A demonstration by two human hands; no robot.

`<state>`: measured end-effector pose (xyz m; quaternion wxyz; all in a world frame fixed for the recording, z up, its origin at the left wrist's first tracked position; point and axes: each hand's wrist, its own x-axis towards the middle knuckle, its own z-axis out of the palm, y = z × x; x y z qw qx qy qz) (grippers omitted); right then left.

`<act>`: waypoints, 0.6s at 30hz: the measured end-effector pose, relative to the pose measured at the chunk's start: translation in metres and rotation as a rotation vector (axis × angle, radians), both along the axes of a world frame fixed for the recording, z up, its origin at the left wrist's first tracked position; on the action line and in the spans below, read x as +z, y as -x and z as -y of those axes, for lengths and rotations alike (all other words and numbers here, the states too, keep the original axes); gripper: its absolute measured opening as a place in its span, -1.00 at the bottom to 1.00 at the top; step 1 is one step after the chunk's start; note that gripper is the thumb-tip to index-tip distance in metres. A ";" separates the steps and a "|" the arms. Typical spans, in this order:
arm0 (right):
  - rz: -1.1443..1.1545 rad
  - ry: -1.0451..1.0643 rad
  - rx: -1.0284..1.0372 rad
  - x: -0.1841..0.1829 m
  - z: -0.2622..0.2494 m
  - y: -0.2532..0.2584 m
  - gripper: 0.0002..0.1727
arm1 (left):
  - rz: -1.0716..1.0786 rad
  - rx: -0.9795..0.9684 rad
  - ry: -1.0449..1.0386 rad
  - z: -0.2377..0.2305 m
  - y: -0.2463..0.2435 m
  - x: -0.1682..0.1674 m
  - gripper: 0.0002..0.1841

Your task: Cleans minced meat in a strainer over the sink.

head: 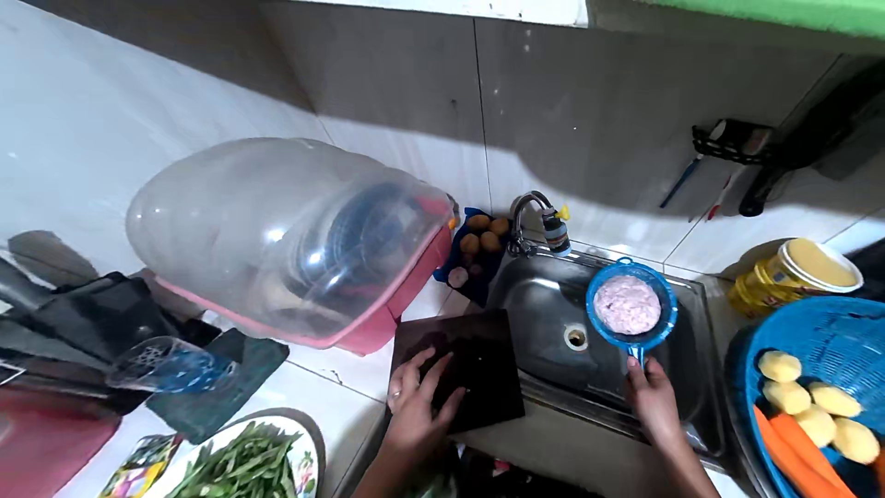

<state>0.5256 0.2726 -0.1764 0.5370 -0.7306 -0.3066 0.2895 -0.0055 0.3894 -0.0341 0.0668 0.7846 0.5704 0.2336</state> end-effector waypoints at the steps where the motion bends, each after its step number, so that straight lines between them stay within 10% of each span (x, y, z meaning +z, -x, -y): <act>1: 0.042 0.035 -0.025 -0.003 -0.004 -0.001 -0.47 | -0.006 -0.024 0.020 -0.005 -0.002 0.002 -0.32; 18: -0.200 -0.116 -0.226 -0.044 -0.017 0.022 -0.48 | 0.024 -0.205 -0.090 -0.044 -0.016 -0.009 -0.30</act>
